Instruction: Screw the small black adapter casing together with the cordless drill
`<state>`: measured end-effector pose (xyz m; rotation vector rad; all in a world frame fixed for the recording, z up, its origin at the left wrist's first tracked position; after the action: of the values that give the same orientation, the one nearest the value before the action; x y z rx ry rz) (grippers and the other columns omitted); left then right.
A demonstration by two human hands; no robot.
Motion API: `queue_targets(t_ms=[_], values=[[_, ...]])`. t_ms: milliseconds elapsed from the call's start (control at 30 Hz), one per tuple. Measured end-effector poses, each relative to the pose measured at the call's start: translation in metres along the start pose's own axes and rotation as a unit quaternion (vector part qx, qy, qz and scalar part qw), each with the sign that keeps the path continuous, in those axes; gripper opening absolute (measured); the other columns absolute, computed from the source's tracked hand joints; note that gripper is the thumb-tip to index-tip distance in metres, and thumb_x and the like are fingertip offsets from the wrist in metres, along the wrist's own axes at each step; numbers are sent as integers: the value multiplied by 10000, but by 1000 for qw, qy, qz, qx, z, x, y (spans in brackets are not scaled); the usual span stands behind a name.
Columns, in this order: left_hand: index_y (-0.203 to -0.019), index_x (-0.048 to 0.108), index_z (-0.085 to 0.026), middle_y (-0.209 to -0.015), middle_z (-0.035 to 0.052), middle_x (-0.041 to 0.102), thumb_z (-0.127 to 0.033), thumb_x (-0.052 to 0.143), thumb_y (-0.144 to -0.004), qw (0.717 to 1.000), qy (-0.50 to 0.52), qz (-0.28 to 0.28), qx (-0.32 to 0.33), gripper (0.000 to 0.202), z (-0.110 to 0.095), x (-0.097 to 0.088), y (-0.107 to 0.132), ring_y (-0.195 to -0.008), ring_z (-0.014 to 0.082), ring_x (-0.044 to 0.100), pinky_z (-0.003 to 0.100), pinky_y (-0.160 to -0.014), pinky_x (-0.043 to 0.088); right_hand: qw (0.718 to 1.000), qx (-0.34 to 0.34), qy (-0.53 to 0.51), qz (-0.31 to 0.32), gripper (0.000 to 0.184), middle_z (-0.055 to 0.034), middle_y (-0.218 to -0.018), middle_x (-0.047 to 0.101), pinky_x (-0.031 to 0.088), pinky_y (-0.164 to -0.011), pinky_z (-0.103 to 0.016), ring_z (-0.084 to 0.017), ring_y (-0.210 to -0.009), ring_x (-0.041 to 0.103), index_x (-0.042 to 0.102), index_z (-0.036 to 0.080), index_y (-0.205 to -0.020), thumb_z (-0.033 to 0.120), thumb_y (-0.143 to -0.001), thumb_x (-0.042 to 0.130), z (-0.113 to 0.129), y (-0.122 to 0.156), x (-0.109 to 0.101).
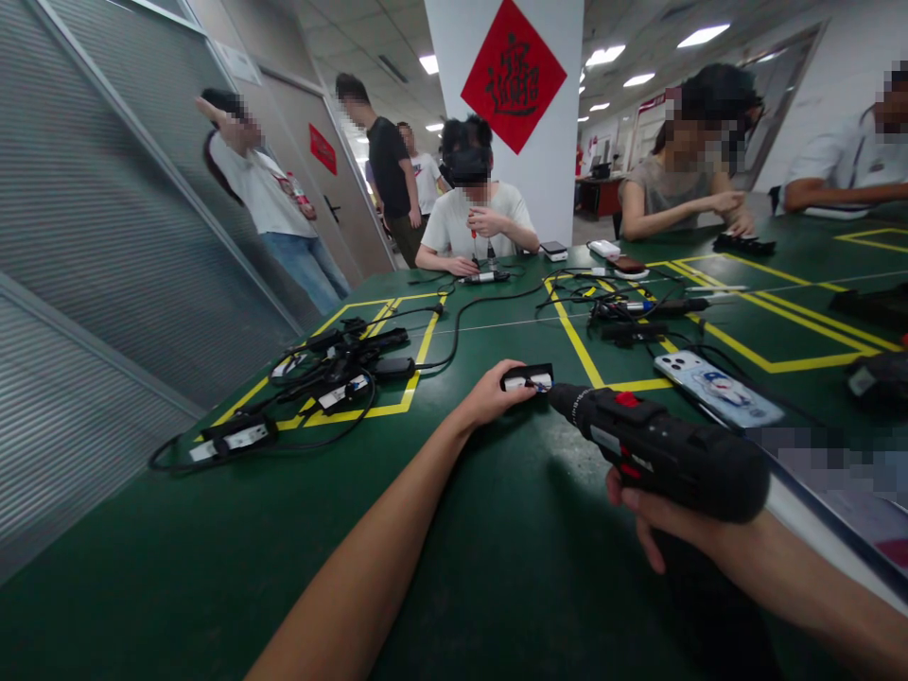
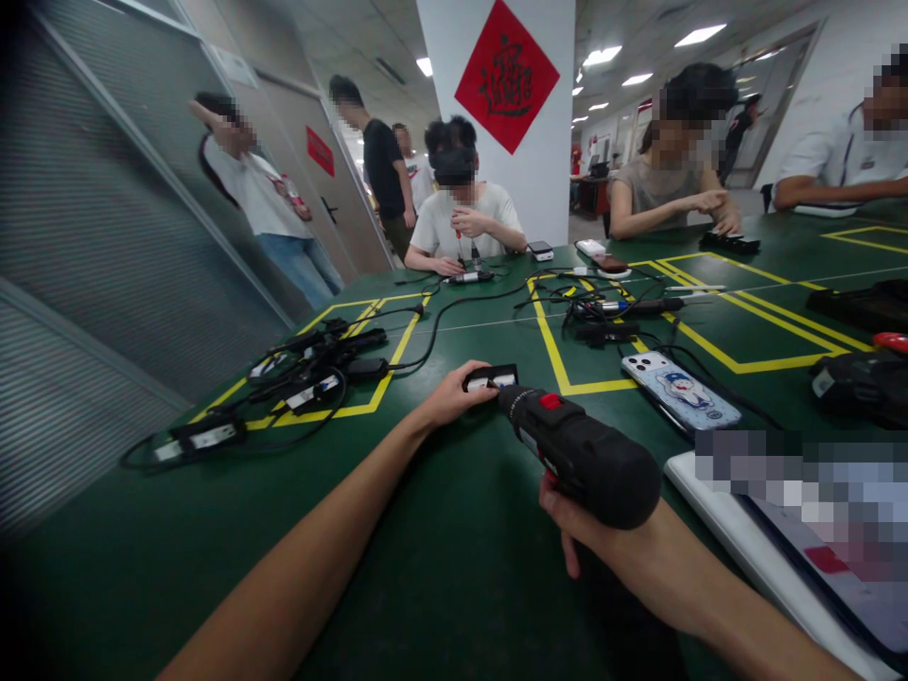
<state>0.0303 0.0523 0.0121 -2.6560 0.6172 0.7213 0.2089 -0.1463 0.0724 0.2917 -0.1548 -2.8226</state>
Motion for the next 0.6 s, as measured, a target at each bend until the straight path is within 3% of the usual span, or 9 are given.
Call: queue_targets(t_ms=[167, 367, 600], values=[[-1144, 504, -166, -1022, 65, 583, -407, 648, -684, 1000, -6, 0, -3, 540, 0, -1, 1, -814, 149, 557, 267, -719, 458, 1000, 22, -11, -5, 370, -25, -781, 666, 497, -591, -334, -157, -579, 634, 474, 235, -1209, 326, -857, 541, -1, 0, 0], [-1148, 499, -154, -1033, 62, 580, -311, 641, -681, 1000, -6, 9, 13, 513, -2, -1, 1, -840, 152, 554, 267, -748, 450, 999, 19, -29, -7, 369, -33, -834, 673, 500, -586, -328, -148, -569, 632, 479, 244, -1197, 319, -845, 559, -1, -1, -1], [-1144, 511, -169, -1075, 61, 578, -396, 585, -730, 1000, -16, -3, 4, 478, -5, -3, 2, -896, 177, 560, 300, -803, 450, 1000, 5, -26, -5, 331, -40, -852, 678, 491, -552, -308, -138, -539, 628, 503, 228, -1161, 319, -848, 562, 4, -1, 1]])
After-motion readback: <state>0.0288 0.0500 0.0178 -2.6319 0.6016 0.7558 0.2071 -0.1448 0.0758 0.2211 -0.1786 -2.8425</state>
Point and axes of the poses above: each hand's wrist, its own y-axis away from the middle knuckle, its own x-axis out of the palm, z = x × y, the point moved 6 cm from there along -y, towards the middle knuckle
